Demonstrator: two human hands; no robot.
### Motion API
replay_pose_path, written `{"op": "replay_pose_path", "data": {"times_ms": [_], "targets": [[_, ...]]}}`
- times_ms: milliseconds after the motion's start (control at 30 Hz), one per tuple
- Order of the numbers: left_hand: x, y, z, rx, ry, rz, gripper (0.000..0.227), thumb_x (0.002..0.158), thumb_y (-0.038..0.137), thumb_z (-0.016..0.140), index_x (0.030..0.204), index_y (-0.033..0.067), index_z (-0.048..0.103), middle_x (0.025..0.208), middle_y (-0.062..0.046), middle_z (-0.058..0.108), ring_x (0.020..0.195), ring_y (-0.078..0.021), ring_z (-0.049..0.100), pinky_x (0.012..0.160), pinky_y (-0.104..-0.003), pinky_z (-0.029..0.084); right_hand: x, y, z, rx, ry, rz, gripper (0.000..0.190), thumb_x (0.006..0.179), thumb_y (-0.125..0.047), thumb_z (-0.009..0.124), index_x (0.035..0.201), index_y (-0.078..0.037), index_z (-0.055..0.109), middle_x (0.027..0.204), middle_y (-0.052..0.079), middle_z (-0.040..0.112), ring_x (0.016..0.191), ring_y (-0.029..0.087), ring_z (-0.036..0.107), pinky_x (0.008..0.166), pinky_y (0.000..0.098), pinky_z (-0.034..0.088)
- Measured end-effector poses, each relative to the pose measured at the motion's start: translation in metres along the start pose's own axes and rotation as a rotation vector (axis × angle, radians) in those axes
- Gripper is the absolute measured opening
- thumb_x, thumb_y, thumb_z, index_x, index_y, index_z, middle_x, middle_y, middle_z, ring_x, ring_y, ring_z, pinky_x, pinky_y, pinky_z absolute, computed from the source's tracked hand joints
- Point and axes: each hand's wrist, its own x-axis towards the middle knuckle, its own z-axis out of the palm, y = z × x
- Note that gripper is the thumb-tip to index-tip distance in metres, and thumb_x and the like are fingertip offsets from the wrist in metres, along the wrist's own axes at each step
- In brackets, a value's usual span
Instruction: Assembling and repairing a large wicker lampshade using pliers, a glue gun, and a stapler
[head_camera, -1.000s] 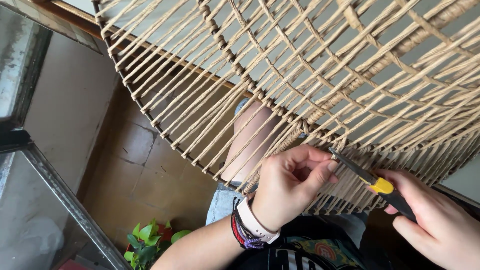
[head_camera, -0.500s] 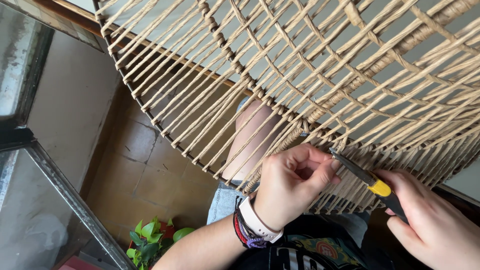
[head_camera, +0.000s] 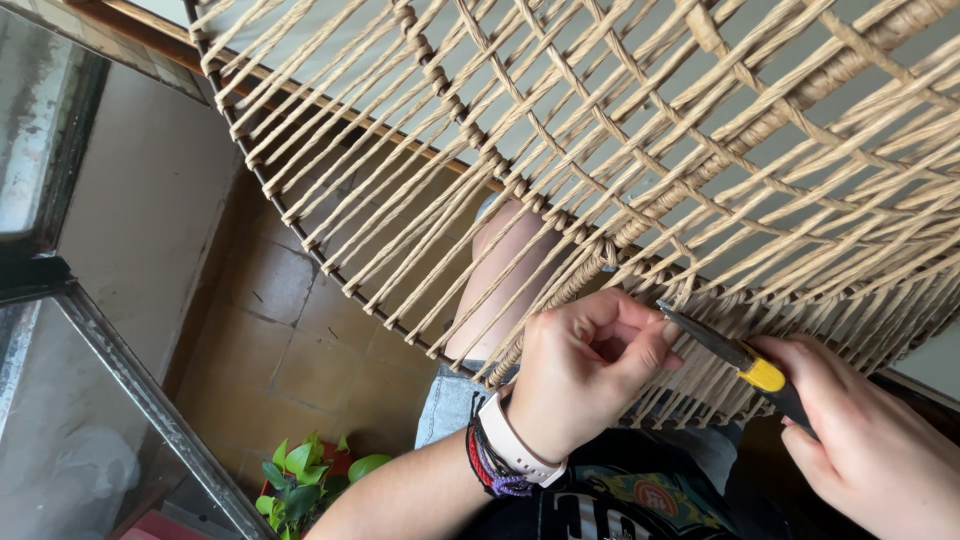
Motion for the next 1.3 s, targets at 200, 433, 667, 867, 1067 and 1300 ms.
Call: {"op": "replay_pose_path", "data": {"times_ms": [200, 433, 667, 867, 1067, 1300], "targets": [[0.000, -0.001, 0.001, -0.054, 0.001, -0.021, 0.009, 0.099, 0.013, 0.069, 0.093, 0.0065, 0.067, 0.078, -0.004, 0.076, 0.065, -0.0044, 0.069, 0.060, -0.019, 0.058, -0.001, 0.002, 0.006, 0.037, 0.112, -0.118, 0.078, 0.072, -0.002, 0.063, 0.145, -0.021, 0.043, 0.138, 0.001, 0.058, 0.125, 0.021, 0.062, 0.101, 0.0374, 0.051], [-0.001, -0.002, 0.002, -0.054, 0.002, -0.058, 0.010, 0.098, 0.015, 0.069, 0.090, 0.0078, 0.067, 0.077, -0.004, 0.076, 0.064, -0.0042, 0.068, 0.060, -0.020, 0.058, -0.004, -0.008, 0.006, 0.051, 0.120, -0.098, 0.082, 0.071, 0.000, 0.065, 0.148, -0.018, 0.041, 0.140, 0.004, 0.056, 0.125, 0.025, 0.063, 0.101, 0.0422, 0.052], [0.001, -0.003, 0.004, -0.075, 0.014, -0.109, 0.012, 0.097, 0.015, 0.070, 0.087, 0.0094, 0.066, 0.074, -0.003, 0.076, 0.060, -0.0023, 0.065, 0.055, -0.018, 0.054, -0.007, -0.015, 0.009, -0.011, 0.160, -0.060, 0.083, 0.070, -0.005, 0.071, 0.146, -0.019, 0.041, 0.137, 0.003, 0.058, 0.117, 0.029, 0.068, 0.096, 0.0460, 0.058], [0.002, -0.002, 0.005, -0.067, 0.014, -0.102, 0.013, 0.097, 0.014, 0.070, 0.086, 0.0102, 0.066, 0.073, -0.003, 0.075, 0.060, -0.0018, 0.066, 0.055, -0.018, 0.053, -0.004, -0.012, 0.011, -0.003, 0.176, -0.067, 0.076, 0.072, -0.004, 0.067, 0.142, -0.019, 0.045, 0.130, 0.004, 0.060, 0.117, 0.029, 0.067, 0.094, 0.0449, 0.057], [0.001, -0.001, 0.005, -0.085, 0.018, -0.079, 0.013, 0.097, 0.013, 0.070, 0.085, 0.0091, 0.066, 0.073, -0.004, 0.075, 0.061, -0.0027, 0.066, 0.056, -0.018, 0.054, -0.005, -0.020, 0.005, 0.006, 0.171, -0.074, 0.074, 0.072, -0.003, 0.067, 0.140, -0.018, 0.046, 0.129, 0.004, 0.061, 0.118, 0.029, 0.067, 0.093, 0.0447, 0.058], [0.001, 0.004, -0.001, -0.107, -0.068, -0.039, 0.009, 0.097, 0.010, 0.071, 0.090, 0.0052, 0.066, 0.083, -0.009, 0.076, 0.075, -0.0124, 0.077, 0.064, -0.021, 0.064, -0.005, 0.018, 0.008, 0.213, -0.037, -0.084, 0.075, 0.081, -0.012, 0.060, 0.151, -0.030, 0.040, 0.117, -0.008, 0.071, 0.097, 0.007, 0.081, 0.095, 0.0282, 0.056]]}}
